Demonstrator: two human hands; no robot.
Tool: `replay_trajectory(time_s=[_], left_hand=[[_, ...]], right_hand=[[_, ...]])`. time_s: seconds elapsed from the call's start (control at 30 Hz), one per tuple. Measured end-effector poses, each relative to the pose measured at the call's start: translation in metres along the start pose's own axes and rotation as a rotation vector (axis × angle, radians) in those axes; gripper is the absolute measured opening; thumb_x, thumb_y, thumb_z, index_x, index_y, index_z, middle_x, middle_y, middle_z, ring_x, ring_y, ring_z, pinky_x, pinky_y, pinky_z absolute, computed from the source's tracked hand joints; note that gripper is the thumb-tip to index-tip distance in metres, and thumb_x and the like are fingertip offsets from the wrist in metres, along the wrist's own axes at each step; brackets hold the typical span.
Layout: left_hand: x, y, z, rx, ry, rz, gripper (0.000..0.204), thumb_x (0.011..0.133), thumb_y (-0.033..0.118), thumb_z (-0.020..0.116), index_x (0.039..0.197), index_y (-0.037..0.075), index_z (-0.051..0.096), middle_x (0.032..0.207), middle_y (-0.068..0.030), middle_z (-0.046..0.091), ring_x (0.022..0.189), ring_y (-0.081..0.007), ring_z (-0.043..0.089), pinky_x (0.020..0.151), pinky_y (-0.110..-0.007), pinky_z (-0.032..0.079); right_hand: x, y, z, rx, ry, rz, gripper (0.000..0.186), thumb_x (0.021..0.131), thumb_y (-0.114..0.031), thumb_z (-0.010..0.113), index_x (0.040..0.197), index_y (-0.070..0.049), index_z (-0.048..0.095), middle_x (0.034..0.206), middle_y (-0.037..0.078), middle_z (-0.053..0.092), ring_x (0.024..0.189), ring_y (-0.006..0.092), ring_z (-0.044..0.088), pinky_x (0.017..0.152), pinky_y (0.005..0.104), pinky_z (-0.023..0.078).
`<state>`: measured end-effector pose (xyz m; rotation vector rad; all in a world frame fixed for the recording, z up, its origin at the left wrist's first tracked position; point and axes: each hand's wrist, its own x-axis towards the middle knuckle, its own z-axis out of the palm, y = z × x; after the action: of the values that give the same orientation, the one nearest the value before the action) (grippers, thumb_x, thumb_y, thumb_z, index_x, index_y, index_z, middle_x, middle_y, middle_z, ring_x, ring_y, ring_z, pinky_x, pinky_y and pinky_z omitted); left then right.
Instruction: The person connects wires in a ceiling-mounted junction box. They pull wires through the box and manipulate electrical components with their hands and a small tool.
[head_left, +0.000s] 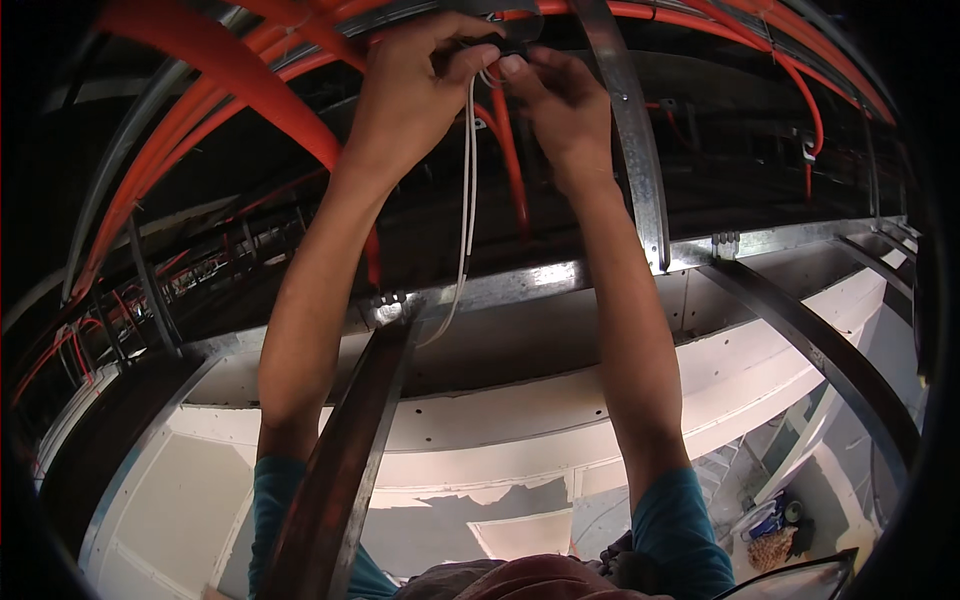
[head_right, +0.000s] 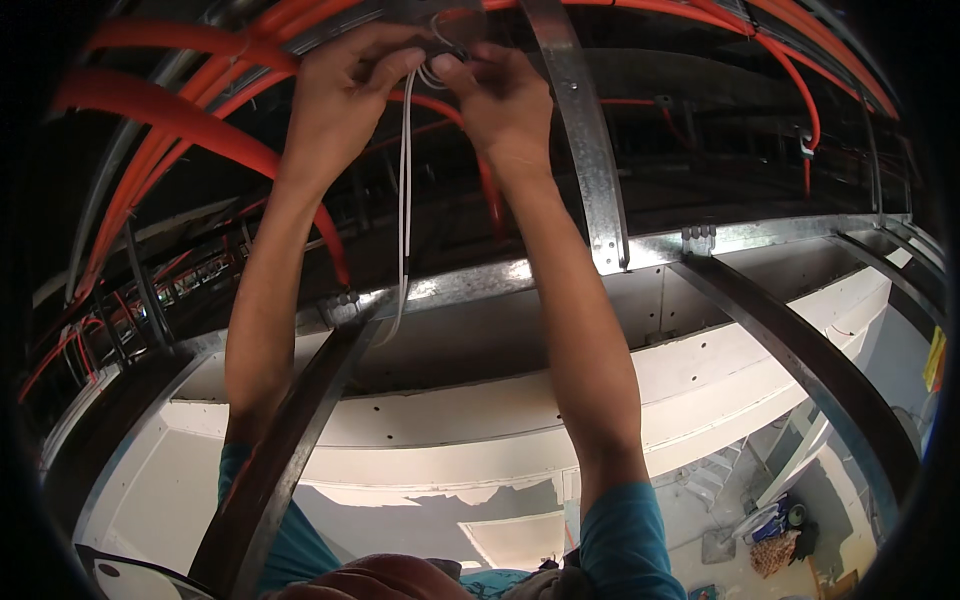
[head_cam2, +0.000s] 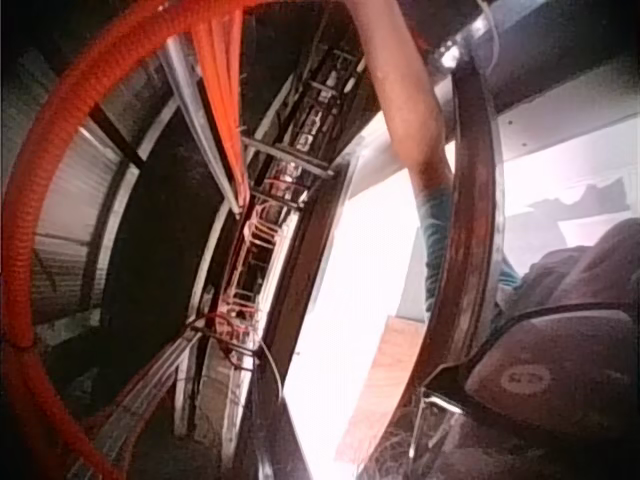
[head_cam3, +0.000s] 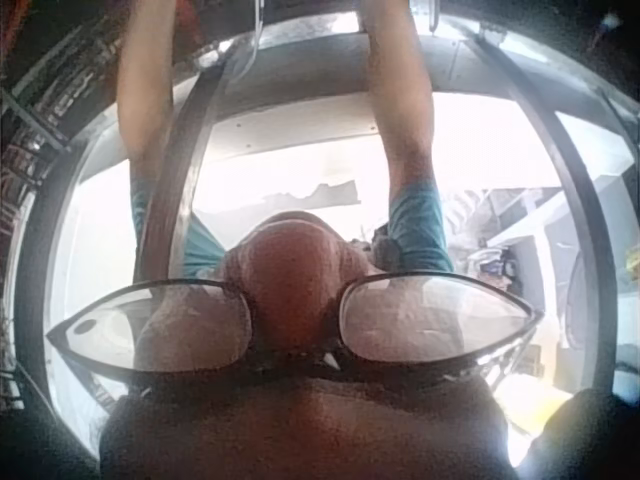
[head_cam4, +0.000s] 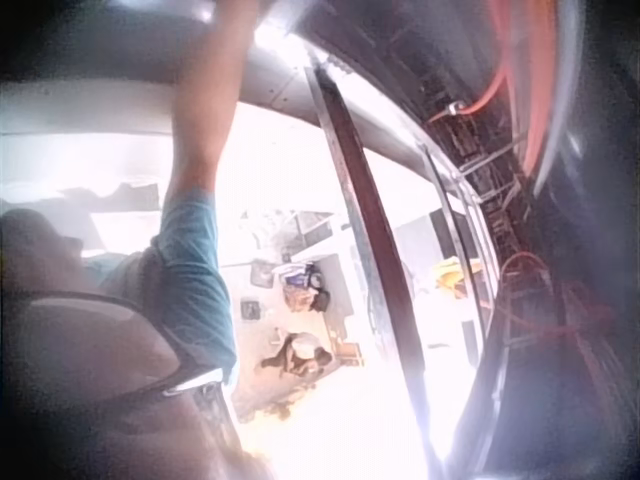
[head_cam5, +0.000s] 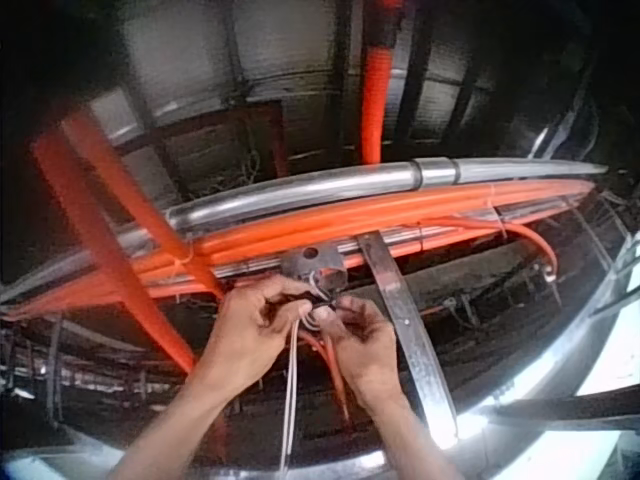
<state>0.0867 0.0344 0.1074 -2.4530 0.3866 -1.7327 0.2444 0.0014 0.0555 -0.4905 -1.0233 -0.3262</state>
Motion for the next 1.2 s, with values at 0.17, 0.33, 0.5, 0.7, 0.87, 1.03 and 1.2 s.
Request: replay_trajectory(time_s=[0.17,0.33,0.5,0.7,0.87,1.03,1.2], left_hand=[[-0.018,-0.001,-0.002,-0.151,0.156,0.212,0.012,0.088,-0.003,0.069,0.100,0.001,0.068,0.097,-0.0074,0.073,0.083,-0.0163,0.069,0.074,-0.028,0.055],[-0.041,0.005,-0.008,0.013,0.026,0.325,0.015,0.085,-0.011,0.063,0.090,0.003,0.060,0.102,-0.0048,0.073,0.088,-0.0113,0.062,0.089,-0.029,0.051],[-0.037,0.019,-0.016,-0.106,0.036,0.316,0.022,0.088,-0.010,0.055,0.102,0.003,0.066,0.091,-0.0044,0.068,0.086,-0.0139,0.061,0.088,-0.031,0.048],[0.019,0.042,-0.022,0.434,-0.122,0.239,0.024,0.101,0.018,0.059,0.095,-0.004,0.068,0.081,-0.0142,0.067,0.072,-0.0277,0.063,0.070,-0.043,0.051],[0.030,0.015,-0.013,0.252,-0.439,-0.165,0.024,0.103,0.017,0.056,0.113,-0.001,0.069,0.079,-0.0062,0.064,0.073,-0.0178,0.060,0.067,-0.037,0.048],[0.020,-0.010,-0.006,0.089,-0.314,-0.105,0.042,0.105,0.037,0.055,0.102,-0.001,0.074,0.086,-0.0042,0.070,0.081,-0.0123,0.061,0.074,-0.033,0.048],[0.014,-0.013,0.001,0.019,-0.232,-0.071,0.027,0.103,0.021,0.059,0.107,-0.001,0.074,0.091,-0.0109,0.074,0.078,-0.0194,0.064,0.073,-0.035,0.049]], right_hand=[[-0.024,-0.021,-0.008,0.315,-0.165,0.276,0.038,0.096,-0.033,0.073,0.115,-0.001,0.067,0.103,0.008,0.072,0.094,0.0155,0.067,0.081,0.0278,0.051],[-0.025,-0.029,0.000,0.418,-0.231,0.335,0.039,0.097,-0.037,0.072,0.113,-0.002,0.068,0.098,0.006,0.072,0.091,0.0135,0.066,0.079,0.0277,0.050],[-0.041,-0.037,0.018,0.382,-0.161,0.254,0.022,0.096,-0.024,0.073,0.097,-0.002,0.069,0.085,0.003,0.071,0.076,0.0094,0.062,0.068,0.0239,0.049],[-0.050,-0.036,0.025,0.296,-0.072,0.142,0.017,0.098,-0.020,0.070,0.097,-0.003,0.069,0.082,0.001,0.070,0.072,0.0079,0.061,0.063,0.0220,0.044],[-0.059,-0.020,0.034,0.242,-0.019,0.025,0.018,0.100,-0.017,0.068,0.092,-0.001,0.067,0.077,0.001,0.064,0.068,0.0064,0.052,0.064,0.0229,0.042],[-0.069,-0.010,0.031,0.176,-0.042,0.044,0.019,0.099,-0.019,0.069,0.093,-0.002,0.067,0.078,0.000,0.065,0.071,0.0056,0.052,0.066,0.0229,0.042],[-0.052,0.016,0.006,-0.013,-0.063,-0.053,0.025,0.096,-0.027,0.073,0.091,-0.003,0.070,0.071,0.004,0.070,0.065,0.0107,0.063,0.063,0.0278,0.049]])
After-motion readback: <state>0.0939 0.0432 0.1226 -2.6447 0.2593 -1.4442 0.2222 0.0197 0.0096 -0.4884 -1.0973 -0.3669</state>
